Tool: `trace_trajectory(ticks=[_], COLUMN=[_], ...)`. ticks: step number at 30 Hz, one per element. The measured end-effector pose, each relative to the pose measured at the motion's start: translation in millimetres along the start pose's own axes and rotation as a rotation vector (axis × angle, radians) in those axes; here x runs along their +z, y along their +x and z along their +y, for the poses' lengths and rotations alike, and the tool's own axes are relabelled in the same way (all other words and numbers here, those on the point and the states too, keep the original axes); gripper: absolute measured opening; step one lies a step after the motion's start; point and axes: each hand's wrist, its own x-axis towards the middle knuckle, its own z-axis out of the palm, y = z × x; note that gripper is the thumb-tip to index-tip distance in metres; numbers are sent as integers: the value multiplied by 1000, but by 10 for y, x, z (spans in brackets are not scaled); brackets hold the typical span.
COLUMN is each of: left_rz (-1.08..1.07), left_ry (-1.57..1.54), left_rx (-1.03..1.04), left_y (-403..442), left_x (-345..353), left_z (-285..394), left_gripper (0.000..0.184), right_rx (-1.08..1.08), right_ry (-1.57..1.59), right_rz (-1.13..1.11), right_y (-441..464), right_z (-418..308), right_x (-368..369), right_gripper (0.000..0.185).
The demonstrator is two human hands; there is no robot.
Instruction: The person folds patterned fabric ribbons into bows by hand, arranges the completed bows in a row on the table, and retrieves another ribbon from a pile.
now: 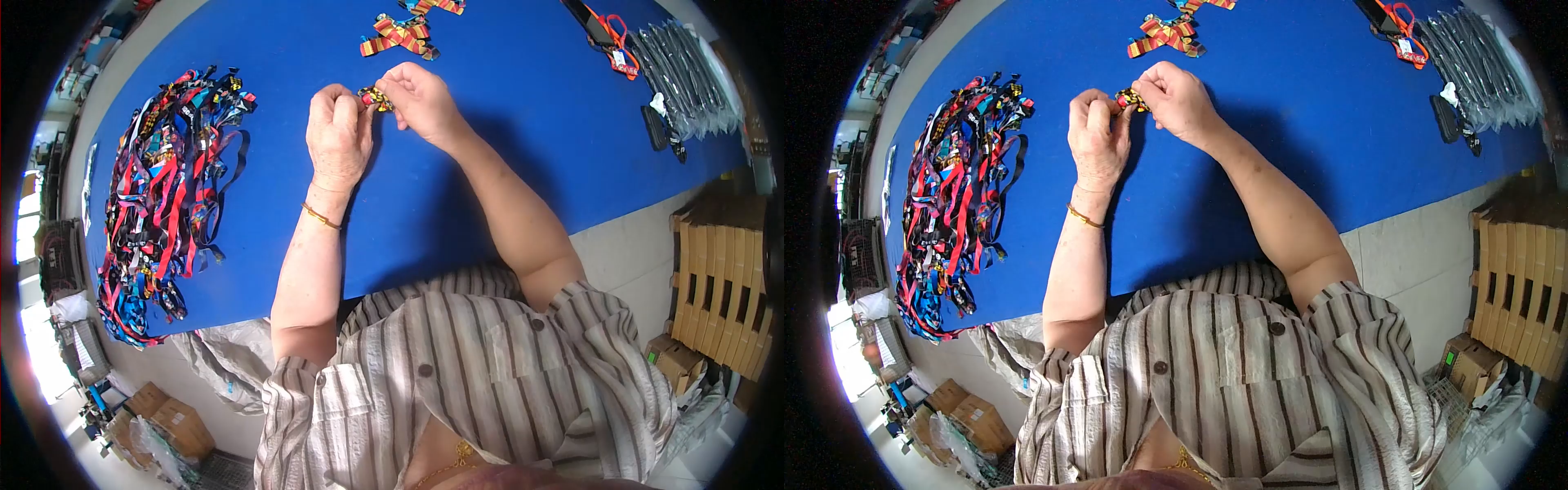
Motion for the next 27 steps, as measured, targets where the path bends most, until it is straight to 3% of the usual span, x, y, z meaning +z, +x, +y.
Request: trace_trajectory(ticks=[8, 12, 16, 23, 27], left_rz=[-52, -221, -307, -254, -201], left_ry=[-109, -535, -1112, -1504, -1498], left_rx=[-12, -516, -765, -844, -812], left_y=[-41, -83, -43, -66, -30], left_x=[60, 88, 34, 53, -38], left_z=[-26, -42, -135, -307, -290], left_gripper=[21, 13, 14, 20, 29], right_rx=[-142, -275, -406, -673, -821], right_ry=[-50, -210, -392, -528, -575], right_rz=[215, 239, 214, 137, 48], right_y=[-19, -10, -4, -44, -66], right_z=[5, 9, 68, -33, -59], right_x=[98, 60, 22, 27, 42], right_gripper=[16, 14, 11, 11, 20])
